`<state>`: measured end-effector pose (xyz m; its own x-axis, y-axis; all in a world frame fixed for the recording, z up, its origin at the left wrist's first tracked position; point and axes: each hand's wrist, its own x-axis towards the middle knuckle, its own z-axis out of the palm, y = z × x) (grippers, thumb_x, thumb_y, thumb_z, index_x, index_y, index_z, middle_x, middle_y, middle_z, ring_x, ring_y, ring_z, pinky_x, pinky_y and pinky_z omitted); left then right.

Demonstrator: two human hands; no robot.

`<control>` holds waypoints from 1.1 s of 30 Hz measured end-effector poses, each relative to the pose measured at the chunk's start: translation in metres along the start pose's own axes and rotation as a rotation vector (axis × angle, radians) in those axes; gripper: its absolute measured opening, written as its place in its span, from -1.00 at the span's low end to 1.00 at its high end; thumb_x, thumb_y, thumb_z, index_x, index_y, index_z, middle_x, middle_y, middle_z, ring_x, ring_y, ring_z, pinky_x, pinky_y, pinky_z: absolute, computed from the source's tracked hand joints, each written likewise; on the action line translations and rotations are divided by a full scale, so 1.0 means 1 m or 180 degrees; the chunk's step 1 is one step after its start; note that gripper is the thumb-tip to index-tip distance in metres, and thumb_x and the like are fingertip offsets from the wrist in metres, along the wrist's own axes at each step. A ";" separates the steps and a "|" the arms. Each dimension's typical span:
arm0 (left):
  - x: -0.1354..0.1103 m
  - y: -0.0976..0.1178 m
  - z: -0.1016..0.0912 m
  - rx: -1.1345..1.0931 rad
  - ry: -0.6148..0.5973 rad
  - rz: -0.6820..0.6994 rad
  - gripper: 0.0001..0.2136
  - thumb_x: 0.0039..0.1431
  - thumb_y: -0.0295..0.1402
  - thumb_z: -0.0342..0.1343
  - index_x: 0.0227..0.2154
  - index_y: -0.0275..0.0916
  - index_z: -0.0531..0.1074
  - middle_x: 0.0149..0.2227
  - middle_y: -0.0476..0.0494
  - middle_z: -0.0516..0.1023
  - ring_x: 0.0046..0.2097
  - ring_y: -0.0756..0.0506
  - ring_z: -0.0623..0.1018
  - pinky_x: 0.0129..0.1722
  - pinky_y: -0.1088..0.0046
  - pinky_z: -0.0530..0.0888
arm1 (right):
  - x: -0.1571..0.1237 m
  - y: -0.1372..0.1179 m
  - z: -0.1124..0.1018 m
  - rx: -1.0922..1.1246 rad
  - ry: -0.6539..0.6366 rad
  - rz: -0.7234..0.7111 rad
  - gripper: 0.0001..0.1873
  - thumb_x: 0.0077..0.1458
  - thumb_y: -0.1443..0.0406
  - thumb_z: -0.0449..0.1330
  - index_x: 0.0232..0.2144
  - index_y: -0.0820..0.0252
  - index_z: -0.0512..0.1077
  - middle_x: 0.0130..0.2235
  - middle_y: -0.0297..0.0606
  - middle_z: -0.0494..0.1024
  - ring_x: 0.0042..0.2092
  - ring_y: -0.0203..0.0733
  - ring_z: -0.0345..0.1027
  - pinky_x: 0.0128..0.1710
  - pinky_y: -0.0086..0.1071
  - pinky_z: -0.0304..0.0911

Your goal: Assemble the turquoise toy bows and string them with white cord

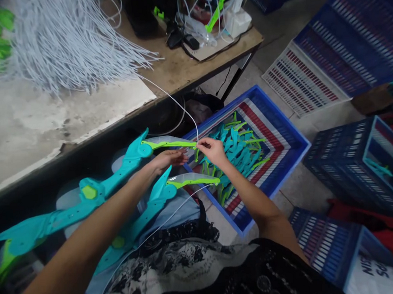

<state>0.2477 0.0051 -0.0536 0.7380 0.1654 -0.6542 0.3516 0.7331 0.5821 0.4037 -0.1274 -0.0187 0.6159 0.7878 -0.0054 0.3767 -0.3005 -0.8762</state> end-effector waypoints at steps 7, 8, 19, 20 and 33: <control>0.017 0.004 0.011 -0.0061 -0.0232 -0.0125 -0.80 0.16 -0.55 0.07 -0.16 -0.40 0.47 -0.34 -0.23 0.60 -0.34 -0.05 0.59 -0.26 0.43 0.48 | -0.001 -0.001 -0.007 -0.0360 -0.0006 -0.0229 -0.84 -0.03 0.23 0.19 -0.51 0.22 0.46 -0.48 -0.32 0.49 -0.47 -0.34 0.28 -0.46 -0.45 0.18; 0.019 0.004 0.012 -0.0071 -0.0276 -0.0127 -0.81 0.15 -0.56 0.07 -0.17 -0.40 0.48 -0.35 -0.22 0.60 -0.35 -0.04 0.59 -0.27 0.44 0.48 | -0.001 0.000 -0.008 -0.0374 -0.0021 -0.0227 -0.84 -0.02 0.24 0.18 -0.51 0.22 0.46 -0.49 -0.32 0.49 -0.48 -0.34 0.28 -0.47 -0.46 0.17; 0.030 0.002 0.020 0.0033 -0.0676 -0.0101 -0.92 0.13 -0.50 0.14 -0.38 -0.41 0.51 -0.36 -0.24 0.60 -0.35 -0.02 0.55 -0.14 0.37 0.43 | 0.000 0.001 0.000 -0.1191 0.0009 -0.1476 -0.82 0.17 0.28 0.08 -0.42 0.17 0.44 -0.40 -0.23 0.52 -0.32 -0.21 0.35 -0.25 -0.30 0.28; 0.030 0.001 0.020 0.0035 -0.0697 -0.0105 -0.92 0.12 -0.49 0.15 -0.39 -0.41 0.51 -0.35 -0.25 0.60 -0.34 -0.02 0.55 -0.12 0.36 0.43 | -0.001 0.002 0.000 -0.1257 -0.0010 -0.1563 -0.81 0.18 0.28 0.06 -0.41 0.16 0.44 -0.38 -0.22 0.53 -0.30 -0.19 0.36 -0.23 -0.28 0.29; 0.034 -0.002 0.018 -0.0089 -0.0870 -0.0056 -0.86 0.04 -0.43 0.25 -0.34 -0.41 0.53 -0.36 -0.24 0.61 -0.32 -0.03 0.57 -0.19 0.43 0.46 | -0.009 0.007 0.002 -0.1163 0.0002 -0.1565 -0.84 0.17 0.30 0.08 -0.39 0.16 0.44 -0.34 -0.22 0.50 -0.25 -0.19 0.35 -0.20 -0.26 0.29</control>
<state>0.2824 -0.0022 -0.0687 0.8614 -0.0290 -0.5072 0.3525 0.7529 0.5557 0.3996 -0.1360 -0.0256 0.3100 0.8807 0.3582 0.8298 -0.0668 -0.5540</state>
